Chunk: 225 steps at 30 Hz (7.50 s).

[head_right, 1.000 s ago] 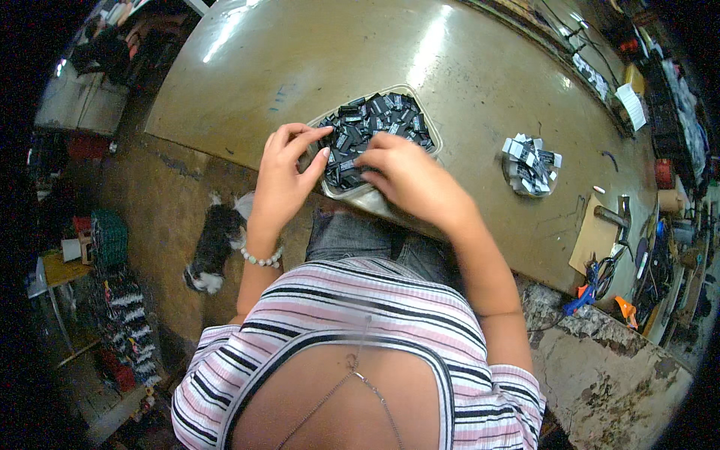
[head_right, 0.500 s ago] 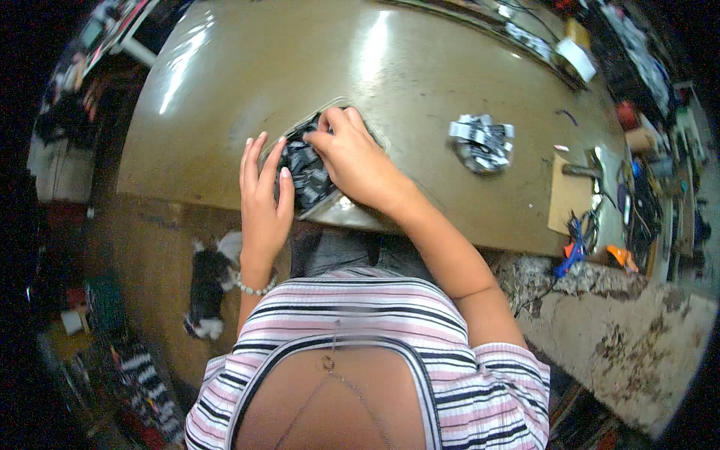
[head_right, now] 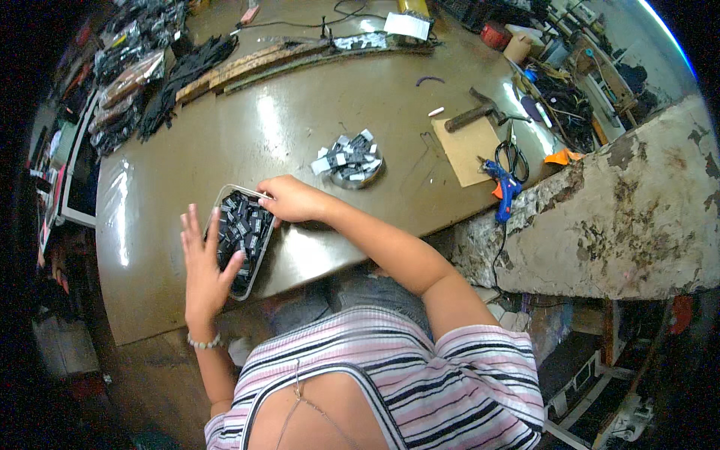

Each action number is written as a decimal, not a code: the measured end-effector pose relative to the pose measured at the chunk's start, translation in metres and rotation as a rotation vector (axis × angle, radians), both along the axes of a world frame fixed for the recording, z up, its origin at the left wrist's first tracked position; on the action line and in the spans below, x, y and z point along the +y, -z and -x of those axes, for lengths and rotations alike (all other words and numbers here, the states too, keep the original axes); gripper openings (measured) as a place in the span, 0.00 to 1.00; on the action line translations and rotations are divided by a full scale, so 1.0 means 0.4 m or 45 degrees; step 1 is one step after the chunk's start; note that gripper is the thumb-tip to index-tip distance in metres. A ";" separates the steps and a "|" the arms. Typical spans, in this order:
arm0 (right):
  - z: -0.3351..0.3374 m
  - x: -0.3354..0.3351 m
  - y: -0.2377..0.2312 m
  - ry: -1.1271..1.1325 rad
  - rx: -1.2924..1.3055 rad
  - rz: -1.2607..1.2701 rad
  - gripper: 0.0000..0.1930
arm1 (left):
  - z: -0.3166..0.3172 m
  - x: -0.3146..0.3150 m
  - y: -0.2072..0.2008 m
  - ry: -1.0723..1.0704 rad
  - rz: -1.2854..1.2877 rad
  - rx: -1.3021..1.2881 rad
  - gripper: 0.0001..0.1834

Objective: The person sorts small black electronic components from a plastic bag into a clear container on a cluttered workbench. They also handle a roll of labels and a small white tube, then continue transferring components by hand.

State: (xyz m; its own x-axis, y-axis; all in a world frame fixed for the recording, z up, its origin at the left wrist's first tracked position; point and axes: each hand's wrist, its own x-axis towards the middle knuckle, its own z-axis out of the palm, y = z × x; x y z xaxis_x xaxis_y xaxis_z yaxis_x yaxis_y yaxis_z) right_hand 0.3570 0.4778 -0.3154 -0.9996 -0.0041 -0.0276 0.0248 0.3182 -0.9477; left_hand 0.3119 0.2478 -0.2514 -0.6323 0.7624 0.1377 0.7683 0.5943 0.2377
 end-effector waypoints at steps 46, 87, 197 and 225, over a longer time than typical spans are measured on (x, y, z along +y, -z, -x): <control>0.081 0.315 -0.112 0.324 0.208 -0.633 0.20 | 0.005 0.273 0.217 0.430 -0.545 -0.231 0.24; -0.284 0.227 0.115 1.182 0.248 0.187 0.20 | 0.260 0.282 0.206 0.313 -0.276 0.123 0.37; 0.344 1.044 0.001 1.010 0.329 -0.745 0.18 | 0.247 0.898 -0.056 -0.045 -0.361 -1.906 0.16; 0.307 1.078 0.071 0.466 0.658 -1.086 0.13 | 0.274 1.033 -0.011 -0.541 -0.662 -2.701 0.14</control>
State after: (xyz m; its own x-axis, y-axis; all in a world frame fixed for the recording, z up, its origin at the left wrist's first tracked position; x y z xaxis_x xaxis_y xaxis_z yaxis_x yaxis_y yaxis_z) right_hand 0.2343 0.9090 -0.3439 -0.8272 0.1200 0.5489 -0.0880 0.9372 -0.3375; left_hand 0.2023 0.6609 -0.2469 -0.1537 0.7158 -0.6811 -0.8660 0.2344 0.4418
